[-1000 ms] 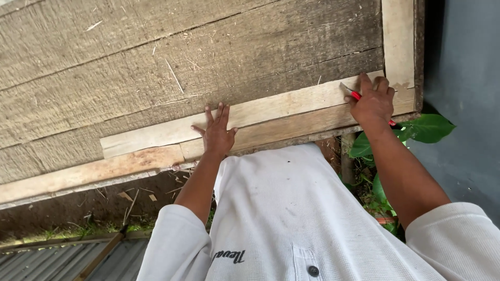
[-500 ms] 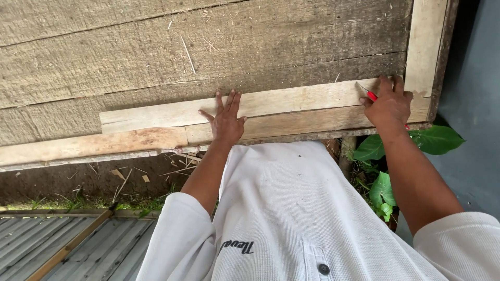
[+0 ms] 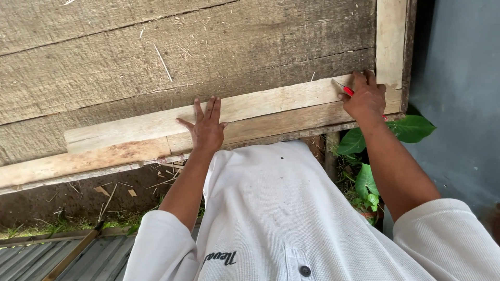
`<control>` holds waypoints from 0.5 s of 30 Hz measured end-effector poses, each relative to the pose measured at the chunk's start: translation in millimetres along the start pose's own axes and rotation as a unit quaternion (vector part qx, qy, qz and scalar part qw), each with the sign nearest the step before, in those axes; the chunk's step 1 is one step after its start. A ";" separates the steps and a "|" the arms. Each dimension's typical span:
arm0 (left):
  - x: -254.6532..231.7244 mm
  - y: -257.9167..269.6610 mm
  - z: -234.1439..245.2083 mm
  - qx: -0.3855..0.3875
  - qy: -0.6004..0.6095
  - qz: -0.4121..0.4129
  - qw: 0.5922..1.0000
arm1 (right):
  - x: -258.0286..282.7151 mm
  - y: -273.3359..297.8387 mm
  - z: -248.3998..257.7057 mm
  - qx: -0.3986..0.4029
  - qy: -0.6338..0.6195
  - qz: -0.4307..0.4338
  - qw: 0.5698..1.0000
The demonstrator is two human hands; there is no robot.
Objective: Applying glue to a thin wood strip, attaching it to a wooden plank, and trimming the edges with a utility knife.
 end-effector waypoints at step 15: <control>6.8 -13.2 -14.8 0.034 0.044 0.003 0.998 | -0.2 -4.9 -6.6 -0.010 -0.004 0.003 1.000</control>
Point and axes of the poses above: each hand's wrist, its own y-axis away from the middle knuckle, its own z-axis out of the back of the hand, x = y × z, the point moved 2 cm from there along -y, towards the middle knuckle, and after that the axes turned 13 degrees about z, right-handed, at the moved point
